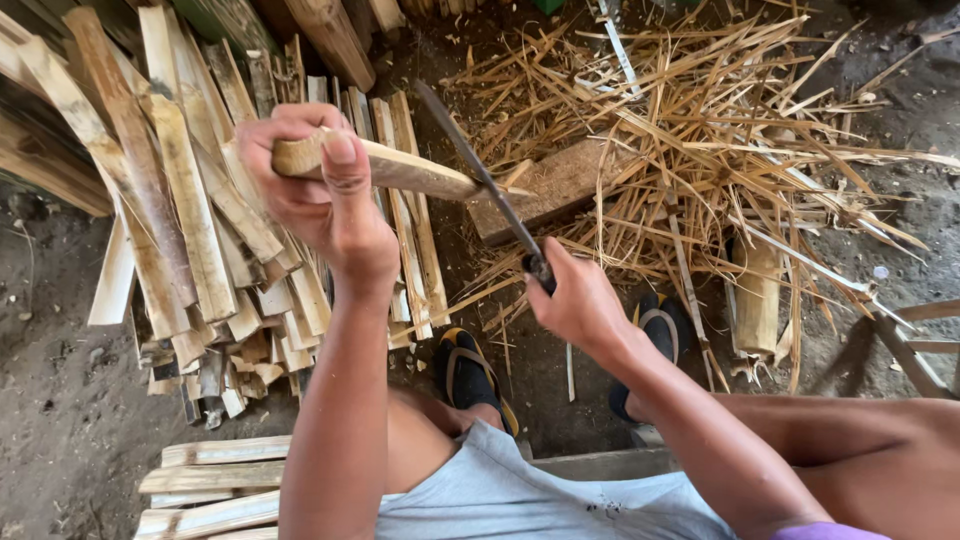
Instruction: The person sits on the ground and uses a knife to sharpen the end of bamboo sticks. They hold each stick with one hand and scrape the knife along the tip to create a point, then place the finished sticks into a pile.
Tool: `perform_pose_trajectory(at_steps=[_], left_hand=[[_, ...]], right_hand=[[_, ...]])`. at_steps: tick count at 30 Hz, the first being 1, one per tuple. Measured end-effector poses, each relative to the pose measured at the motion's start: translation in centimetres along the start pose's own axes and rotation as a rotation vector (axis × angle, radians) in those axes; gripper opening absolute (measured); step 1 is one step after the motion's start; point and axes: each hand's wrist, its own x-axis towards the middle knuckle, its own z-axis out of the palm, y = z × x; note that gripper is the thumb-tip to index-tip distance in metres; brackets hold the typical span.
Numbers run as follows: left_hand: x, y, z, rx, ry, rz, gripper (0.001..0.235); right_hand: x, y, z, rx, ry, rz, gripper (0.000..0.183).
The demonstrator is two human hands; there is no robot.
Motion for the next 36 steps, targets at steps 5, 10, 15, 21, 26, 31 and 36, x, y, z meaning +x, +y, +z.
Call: perform_pose_trajectory(at_steps=[5, 10, 15, 21, 26, 31, 36], left_hand=[[1.1, -0.9, -0.4, -0.054, 0.044, -0.02, 0.034], [2.2, -1.7, -1.3, -0.036, 0.068, 0.004, 0.031], [2.2, -2.7, -2.0, -0.055, 0.063, -0.021, 0.029], [2.5, -2.2, -2.6, -0.054, 0.082, -0.005, 0.029], [2.0, -3.0, -2.7, -0.039, 0.054, -0.014, 0.028], [1.7, -3.0, -3.3, -0.072, 0.12, -0.028, 0.03], [2.5, -2.9, -3.2, -0.069, 0.128, -0.025, 0.029]], right_hand=[[1.8, 1.6, 1.7, -0.025, 0.113, -0.148, 0.02], [6.7, 4.8, 2.2, -0.127, 0.013, 0.159, 0.023], [5.8, 8.4, 4.5, -0.066, 0.328, -0.481, 0.029], [7.4, 9.0, 3.5, -0.247, -0.033, 0.167, 0.031], [7.7, 11.5, 4.2, -0.106, 0.16, -0.246, 0.051], [7.2, 13.1, 5.3, -0.207, -0.021, 0.098, 0.038], [8.4, 12.9, 4.4, -0.202, 0.183, -0.186, 0.036]])
